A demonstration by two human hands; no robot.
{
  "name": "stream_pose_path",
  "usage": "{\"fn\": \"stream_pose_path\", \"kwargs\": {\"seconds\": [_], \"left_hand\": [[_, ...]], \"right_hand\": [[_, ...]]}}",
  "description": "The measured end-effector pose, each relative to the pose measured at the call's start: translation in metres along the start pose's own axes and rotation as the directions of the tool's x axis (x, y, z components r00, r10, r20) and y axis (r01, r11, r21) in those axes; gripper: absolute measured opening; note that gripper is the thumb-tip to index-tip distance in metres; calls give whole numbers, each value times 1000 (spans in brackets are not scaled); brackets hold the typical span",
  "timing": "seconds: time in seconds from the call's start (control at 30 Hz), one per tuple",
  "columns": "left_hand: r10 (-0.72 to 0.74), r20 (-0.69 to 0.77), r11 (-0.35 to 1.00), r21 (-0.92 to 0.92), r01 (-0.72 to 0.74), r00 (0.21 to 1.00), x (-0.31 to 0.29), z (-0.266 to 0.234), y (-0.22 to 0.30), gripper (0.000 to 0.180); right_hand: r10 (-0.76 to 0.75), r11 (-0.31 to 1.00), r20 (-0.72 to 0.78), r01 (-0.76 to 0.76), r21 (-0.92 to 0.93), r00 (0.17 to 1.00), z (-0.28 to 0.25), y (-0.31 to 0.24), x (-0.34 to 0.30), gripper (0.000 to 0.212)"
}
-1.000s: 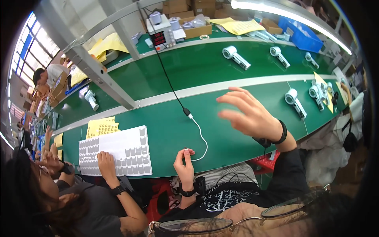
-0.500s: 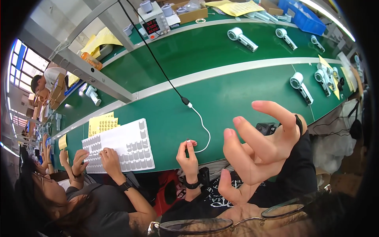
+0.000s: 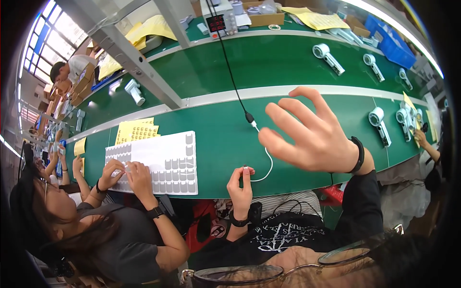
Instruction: The person tests a handheld fan by plugging it into a power cable, pressing its buttons, and turning it over before placing it on the conveyor belt. This process is repeated with several more fans.
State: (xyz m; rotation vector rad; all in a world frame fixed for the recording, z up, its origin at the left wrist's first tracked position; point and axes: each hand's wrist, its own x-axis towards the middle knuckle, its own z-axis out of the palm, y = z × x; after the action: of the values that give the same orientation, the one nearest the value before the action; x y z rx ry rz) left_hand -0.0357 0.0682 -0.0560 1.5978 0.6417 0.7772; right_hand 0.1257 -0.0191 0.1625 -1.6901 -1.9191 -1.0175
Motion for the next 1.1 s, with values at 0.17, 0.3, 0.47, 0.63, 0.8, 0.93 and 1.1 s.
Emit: {"fn": "stream_pose_path", "kwargs": {"seconds": [0.17, 0.3, 0.47, 0.63, 0.8, 0.93, 1.1], "left_hand": [[43, -71, 997, 62, -38, 997, 1, -18, 9, 21], [119, -217, 982, 168, -83, 969, 8, -37, -9, 21], [306, -462, 947, 239, -216, 832, 11, -43, 1, 19], [326, -320, 902, 388, -191, 889, 17, -30, -6, 18], [308, -330, 895, 419, -153, 892, 14, -31, -11, 16], [313, -355, 907, 387, -166, 881, 14, -33, -7, 15], [336, -378, 912, 359, -198, 863, 13, -38, -5, 15]], "right_hand": [[33, 997, 227, -15, -78, 973, 35, 18, -9, 32], [244, 970, 601, -209, -129, 761, 81, 43, -40, 46], [31, 964, 838, -238, 119, 545, 139, 55, -98, 89], [-35, 932, 876, -300, 202, 481, 151, 48, -123, 108], [-66, 939, 936, -297, 175, 345, 143, 55, -103, 106], [-275, 846, 934, -404, 348, 229, 172, 112, -75, 88], [103, 901, 864, -415, 130, 493, 236, 165, 8, 45]]}}
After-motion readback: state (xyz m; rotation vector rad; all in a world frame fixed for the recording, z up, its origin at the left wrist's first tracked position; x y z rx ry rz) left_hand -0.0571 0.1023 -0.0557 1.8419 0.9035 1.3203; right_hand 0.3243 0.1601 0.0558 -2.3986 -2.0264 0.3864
